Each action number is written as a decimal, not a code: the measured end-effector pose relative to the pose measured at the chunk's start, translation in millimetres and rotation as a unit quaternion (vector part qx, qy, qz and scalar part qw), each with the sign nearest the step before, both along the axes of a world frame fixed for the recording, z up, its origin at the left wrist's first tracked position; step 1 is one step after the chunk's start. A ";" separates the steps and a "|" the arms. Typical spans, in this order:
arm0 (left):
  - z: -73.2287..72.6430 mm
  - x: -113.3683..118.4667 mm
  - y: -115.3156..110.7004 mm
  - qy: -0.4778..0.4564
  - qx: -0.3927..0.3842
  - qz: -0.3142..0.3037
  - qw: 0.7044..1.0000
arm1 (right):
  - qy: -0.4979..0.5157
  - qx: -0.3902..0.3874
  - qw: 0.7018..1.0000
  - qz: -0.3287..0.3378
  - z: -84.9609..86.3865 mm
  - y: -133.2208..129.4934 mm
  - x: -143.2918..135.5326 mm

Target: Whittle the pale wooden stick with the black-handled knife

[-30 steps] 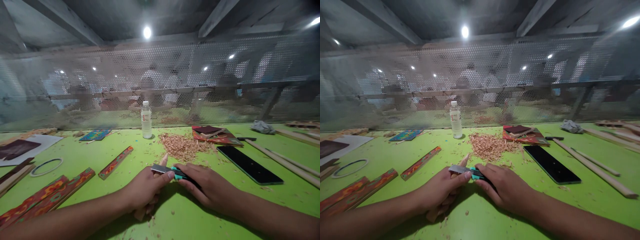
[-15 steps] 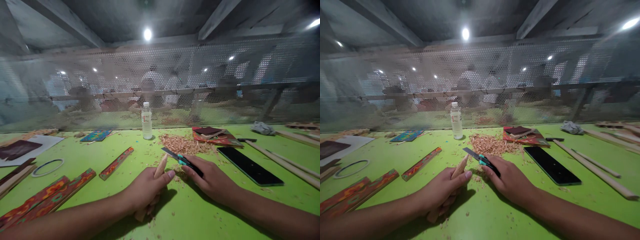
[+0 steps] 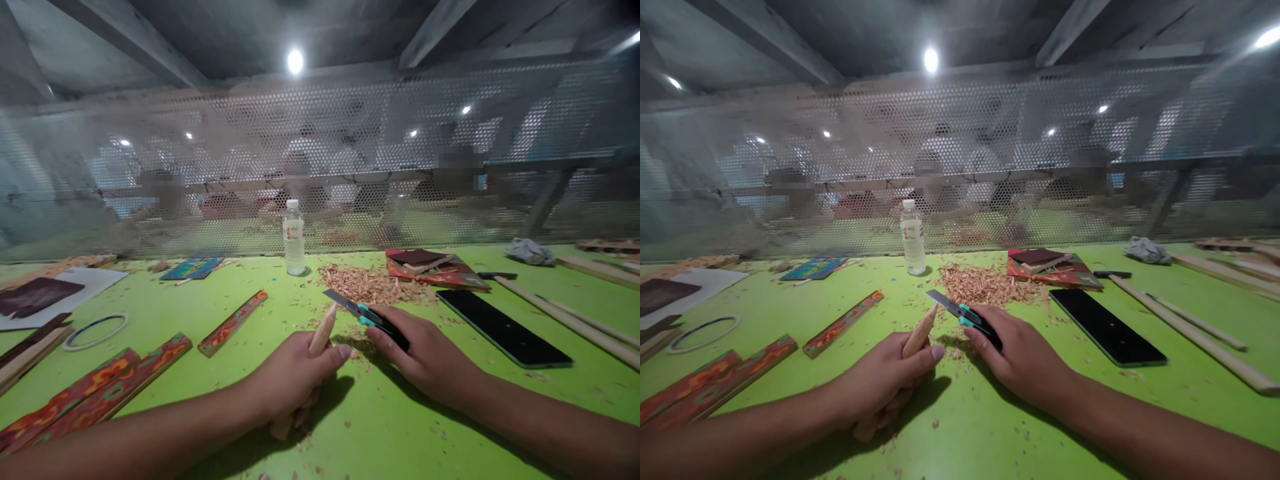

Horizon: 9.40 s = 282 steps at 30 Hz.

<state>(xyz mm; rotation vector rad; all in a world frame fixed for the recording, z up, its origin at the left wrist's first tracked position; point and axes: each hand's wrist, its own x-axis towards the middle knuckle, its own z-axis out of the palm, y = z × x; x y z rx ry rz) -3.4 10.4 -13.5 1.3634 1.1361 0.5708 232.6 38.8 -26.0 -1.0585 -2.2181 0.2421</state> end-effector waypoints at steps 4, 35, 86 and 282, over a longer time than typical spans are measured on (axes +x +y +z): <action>0.0 0.8 1.7 -0.008 -0.012 -0.002 1.000 | 0.011 0.006 1.000 -0.001 1.2 -6.1 -1.9; -4.6 -2.8 3.5 -0.025 -0.023 -0.015 0.999 | 0.015 -0.014 1.000 0.008 3.1 -9.9 -3.3; -1.0 0.2 1.7 -0.046 -0.020 0.005 0.999 | -0.048 0.025 0.996 0.076 -4.8 -1.4 2.1; -10.2 -6.3 6.4 -0.007 0.042 -0.044 0.998 | -0.100 -0.077 0.988 0.089 2.1 -5.8 -3.6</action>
